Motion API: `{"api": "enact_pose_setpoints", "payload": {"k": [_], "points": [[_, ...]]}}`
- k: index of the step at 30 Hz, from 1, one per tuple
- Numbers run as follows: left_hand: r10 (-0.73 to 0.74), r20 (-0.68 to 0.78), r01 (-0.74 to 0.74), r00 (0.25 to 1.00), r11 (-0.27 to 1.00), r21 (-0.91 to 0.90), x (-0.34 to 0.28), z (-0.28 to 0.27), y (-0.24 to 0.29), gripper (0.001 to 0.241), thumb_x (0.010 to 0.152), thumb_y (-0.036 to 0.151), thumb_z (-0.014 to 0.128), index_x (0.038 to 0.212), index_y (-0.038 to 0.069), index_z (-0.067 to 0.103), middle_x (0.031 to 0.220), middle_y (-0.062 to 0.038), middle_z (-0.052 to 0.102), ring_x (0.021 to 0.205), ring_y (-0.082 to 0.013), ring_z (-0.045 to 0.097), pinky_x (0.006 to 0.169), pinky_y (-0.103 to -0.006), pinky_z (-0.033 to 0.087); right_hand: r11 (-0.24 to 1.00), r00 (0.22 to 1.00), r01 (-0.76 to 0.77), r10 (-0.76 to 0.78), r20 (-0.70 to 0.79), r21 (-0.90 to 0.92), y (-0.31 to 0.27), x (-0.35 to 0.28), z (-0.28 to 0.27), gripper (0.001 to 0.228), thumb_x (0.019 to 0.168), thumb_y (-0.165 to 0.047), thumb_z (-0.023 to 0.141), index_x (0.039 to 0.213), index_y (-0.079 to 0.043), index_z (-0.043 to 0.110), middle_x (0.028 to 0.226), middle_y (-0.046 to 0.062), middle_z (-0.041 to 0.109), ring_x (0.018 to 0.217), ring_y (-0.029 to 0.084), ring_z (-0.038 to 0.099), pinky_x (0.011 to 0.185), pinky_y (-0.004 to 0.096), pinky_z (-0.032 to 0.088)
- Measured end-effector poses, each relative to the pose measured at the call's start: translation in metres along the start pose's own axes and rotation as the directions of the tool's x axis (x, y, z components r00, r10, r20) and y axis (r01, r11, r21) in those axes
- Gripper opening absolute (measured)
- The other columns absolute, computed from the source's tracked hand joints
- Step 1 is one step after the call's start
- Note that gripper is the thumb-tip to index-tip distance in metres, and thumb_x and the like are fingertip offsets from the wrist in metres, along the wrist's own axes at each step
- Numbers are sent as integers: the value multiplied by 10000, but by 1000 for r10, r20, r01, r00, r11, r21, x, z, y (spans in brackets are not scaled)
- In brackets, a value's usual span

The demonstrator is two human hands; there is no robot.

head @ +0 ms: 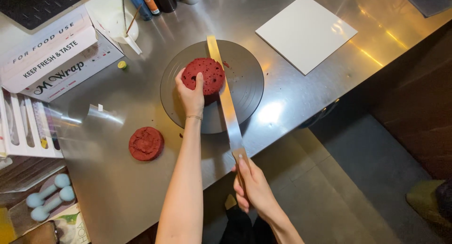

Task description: Slicing layers off a red velvet cake and cleaning the workstation.

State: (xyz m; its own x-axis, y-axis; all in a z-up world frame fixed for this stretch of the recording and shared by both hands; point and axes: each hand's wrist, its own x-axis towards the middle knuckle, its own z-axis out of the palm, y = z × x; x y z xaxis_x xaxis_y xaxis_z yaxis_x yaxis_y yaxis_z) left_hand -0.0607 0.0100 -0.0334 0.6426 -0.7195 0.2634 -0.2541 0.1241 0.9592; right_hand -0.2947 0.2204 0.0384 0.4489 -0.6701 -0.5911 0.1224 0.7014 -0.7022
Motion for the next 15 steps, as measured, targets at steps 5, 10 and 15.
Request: {"api": "enact_pose_setpoints", "payload": {"k": [5, 10, 15], "points": [[40, -239, -19, 970, 996, 92, -11, 19, -5, 576, 920, 289, 774, 1365, 32, 514, 1354, -188, 581, 1259, -329, 589, 1092, -427, 461, 988, 986, 140, -145, 82, 61, 2, 12, 9, 398, 1114, -408, 338, 1110, -35, 477, 553, 22, 420, 331, 112, 386, 305, 286, 338], [36, -273, -9, 961, 995, 101, -12, 22, -14, 579, 924, 295, 763, 1374, 33, 509, 1359, -195, 579, 1265, -337, 585, 1099, -429, 462, 997, 995, 56, -60, 85, 55, 21, -14, 6, 342, 1068, -390, 360, 1108, -69, 472, 515, 44, 413, 303, 134, 382, 280, 298, 319], [51, -211, -13, 976, 984, 175, 11, -7, 3, 610, 913, 305, 798, 1360, 20, 498, 1370, -205, 559, 1286, -338, 567, 1113, -427, 439, 995, 992, 80, -86, 88, 67, 12, -19, -13, 390, 1075, -396, 353, 1145, -46, 512, 548, 42, 444, 335, 134, 423, 309, 298, 375]]}}
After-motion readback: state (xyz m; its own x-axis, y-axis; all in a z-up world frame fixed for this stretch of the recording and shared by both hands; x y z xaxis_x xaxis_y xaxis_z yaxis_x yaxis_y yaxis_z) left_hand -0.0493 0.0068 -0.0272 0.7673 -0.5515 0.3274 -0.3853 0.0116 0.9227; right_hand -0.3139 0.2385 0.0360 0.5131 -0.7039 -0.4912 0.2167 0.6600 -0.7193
